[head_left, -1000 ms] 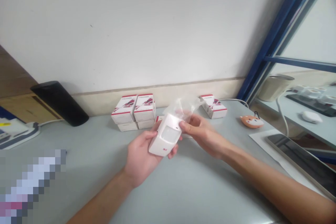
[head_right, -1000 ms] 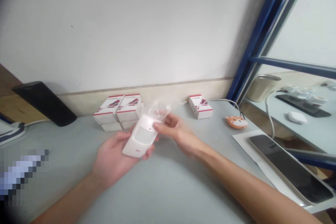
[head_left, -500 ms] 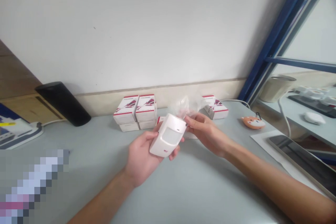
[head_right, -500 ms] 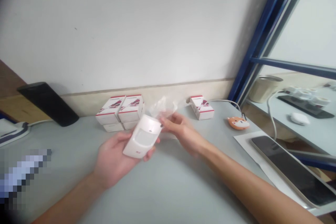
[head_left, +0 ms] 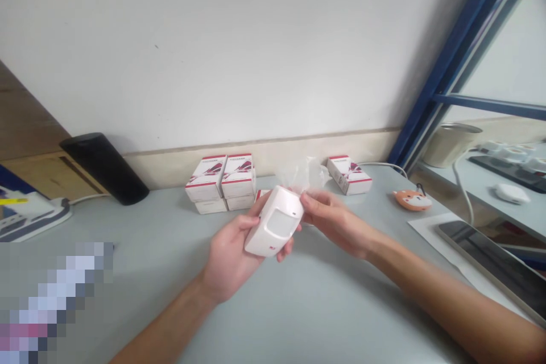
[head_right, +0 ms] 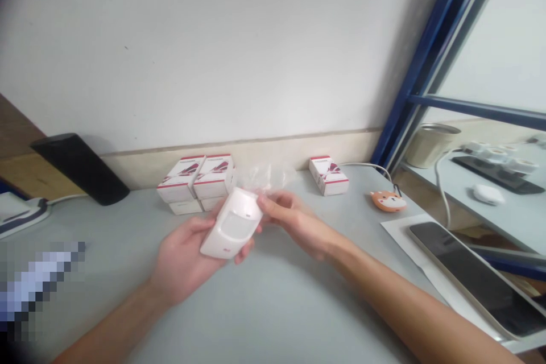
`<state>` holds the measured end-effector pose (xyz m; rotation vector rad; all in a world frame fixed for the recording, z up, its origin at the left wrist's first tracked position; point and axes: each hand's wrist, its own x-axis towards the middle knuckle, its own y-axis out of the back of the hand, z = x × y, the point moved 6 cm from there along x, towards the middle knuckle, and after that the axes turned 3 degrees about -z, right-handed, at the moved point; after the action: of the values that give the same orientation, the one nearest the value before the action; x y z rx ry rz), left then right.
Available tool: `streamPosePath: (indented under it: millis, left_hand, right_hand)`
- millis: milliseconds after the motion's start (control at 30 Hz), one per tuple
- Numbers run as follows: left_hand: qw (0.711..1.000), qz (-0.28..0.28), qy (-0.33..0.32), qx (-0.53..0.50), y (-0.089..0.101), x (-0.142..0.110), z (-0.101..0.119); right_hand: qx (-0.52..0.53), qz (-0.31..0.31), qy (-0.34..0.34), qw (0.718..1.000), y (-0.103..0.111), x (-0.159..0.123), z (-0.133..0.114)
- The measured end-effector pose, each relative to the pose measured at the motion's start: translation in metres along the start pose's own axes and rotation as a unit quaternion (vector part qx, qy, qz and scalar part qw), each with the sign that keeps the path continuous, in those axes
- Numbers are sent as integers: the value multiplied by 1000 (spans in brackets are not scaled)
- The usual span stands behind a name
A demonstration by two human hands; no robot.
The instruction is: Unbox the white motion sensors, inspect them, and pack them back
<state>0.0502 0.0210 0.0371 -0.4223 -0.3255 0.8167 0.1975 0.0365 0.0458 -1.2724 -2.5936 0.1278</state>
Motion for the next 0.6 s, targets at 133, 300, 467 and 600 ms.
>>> streamPosePath:
  millis: [133,300,467,600]
  left_hand:
    - [1000,-6,-17,20,-2,-2,5]
    - [998,-31,-24,44,-5,-4,9]
    - [999,-21,-6,47,-6,-3,6]
    - [998,16,3,54,-2,-3,5]
  right_hand:
    - [7,-1,-2,1000,-3,0,-1]
    - [27,-13,-6,1000,-5,0,0]
    - [31,-51,7,998,-5,0,1]
    - [14,-71,19,997,-10,0,-1]
